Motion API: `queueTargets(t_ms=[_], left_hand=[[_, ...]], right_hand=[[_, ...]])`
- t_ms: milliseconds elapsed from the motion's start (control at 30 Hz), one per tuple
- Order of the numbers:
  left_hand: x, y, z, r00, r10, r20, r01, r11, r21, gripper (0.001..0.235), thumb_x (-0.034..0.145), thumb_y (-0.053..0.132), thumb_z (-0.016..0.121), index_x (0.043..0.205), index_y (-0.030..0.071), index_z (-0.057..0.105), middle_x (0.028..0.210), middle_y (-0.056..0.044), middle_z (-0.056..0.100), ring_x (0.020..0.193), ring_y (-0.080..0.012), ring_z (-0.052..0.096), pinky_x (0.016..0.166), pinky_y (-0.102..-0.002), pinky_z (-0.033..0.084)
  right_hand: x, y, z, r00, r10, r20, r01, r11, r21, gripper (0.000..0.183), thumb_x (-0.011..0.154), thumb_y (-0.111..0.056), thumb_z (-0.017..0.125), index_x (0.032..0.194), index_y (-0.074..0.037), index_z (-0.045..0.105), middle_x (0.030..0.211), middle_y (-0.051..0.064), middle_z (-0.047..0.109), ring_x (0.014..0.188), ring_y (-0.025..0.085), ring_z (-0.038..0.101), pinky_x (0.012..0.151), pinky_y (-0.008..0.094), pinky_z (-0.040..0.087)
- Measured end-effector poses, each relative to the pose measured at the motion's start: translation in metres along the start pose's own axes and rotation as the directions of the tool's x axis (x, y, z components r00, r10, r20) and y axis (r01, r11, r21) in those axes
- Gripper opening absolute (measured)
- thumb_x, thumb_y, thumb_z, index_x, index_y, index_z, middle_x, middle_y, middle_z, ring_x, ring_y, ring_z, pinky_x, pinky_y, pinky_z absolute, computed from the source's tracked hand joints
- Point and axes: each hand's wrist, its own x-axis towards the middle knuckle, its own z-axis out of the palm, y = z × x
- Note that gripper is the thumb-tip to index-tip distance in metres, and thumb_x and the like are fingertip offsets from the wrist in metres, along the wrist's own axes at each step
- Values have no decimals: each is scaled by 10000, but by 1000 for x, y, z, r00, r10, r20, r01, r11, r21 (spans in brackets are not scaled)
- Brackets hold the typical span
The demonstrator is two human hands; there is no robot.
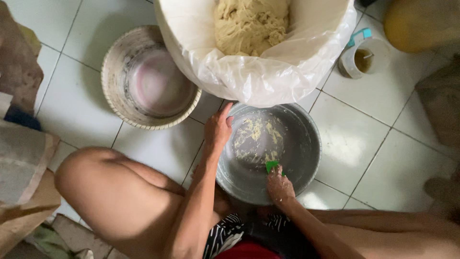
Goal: The person scrapes dough residue from their hands and a metal bowl using a green plastic scraper. They repeatedly wipe the bowl and transfer small amounts of dough into a larger white bucket lined with a plastic bag.
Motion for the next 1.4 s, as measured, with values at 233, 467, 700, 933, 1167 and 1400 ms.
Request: queueTargets(t_ms=[233, 467, 700, 933, 1167, 1400], left_hand=[[8, 7, -3, 988, -111, 110, 108, 994, 30, 473, 899, 176, 745, 1356, 226, 631, 976, -200, 738, 917, -427, 699, 772, -517, 544], [4, 7, -1, 1000, 15, -9, -15, 999, -40, 488, 876, 133, 742, 1346, 199, 629, 1040, -167, 756, 920, -415, 713, 752, -517, 552], [0, 14, 7, 993, -118, 24, 117, 993, 18, 482, 896, 130, 720, 1359, 231, 632, 1031, -158, 763, 898, -392, 730, 737, -509, 564], [3, 12, 2, 1000, -14, -4, 14, 999, 29, 481, 893, 126, 720, 1361, 192, 632, 1032, -159, 765, 912, -379, 741, 761, -496, 573], [6, 15, -3, 1000, -19, -3, 19, 999, 39, 470, 870, 115, 736, 1326, 187, 648, 1042, -164, 763, 901, -404, 726, 737, -510, 558], [6, 10, -3, 998, -26, 66, 24, 999, 30, 499, 882, 125, 740, 1360, 215, 632, 1001, -175, 753, 891, -419, 710, 733, -528, 545]], right_hand=[[13, 1, -18, 995, 53, -81, -50, 998, 42, 440, 979, -121, 542, 1371, 71, 495, 1524, 311, 432, 943, 322, 764, 722, 365, 642], [50, 11, -79, 990, 119, -75, -115, 992, 54, 516, 964, -106, 517, 1456, 15, 420, 1531, 287, 382, 866, 340, 759, 605, 372, 660], [-11, -12, -36, 981, 189, 42, -194, 962, 194, 470, 952, -134, 554, 1393, 14, 490, 1473, 264, 437, 944, 398, 737, 730, 449, 648], [27, -8, -21, 957, 286, -46, -278, 951, 136, 532, 909, -146, 600, 1373, 88, 487, 1468, 310, 438, 907, 367, 747, 674, 386, 661], [22, 29, -37, 983, 107, -151, -117, 991, -64, 614, 914, -150, 566, 1495, -13, 425, 1524, 290, 399, 891, 318, 752, 644, 374, 649], [58, 48, -43, 980, 78, -184, -86, 996, -35, 450, 972, -159, 539, 1401, -26, 525, 1515, 248, 483, 883, 315, 765, 631, 389, 655]])
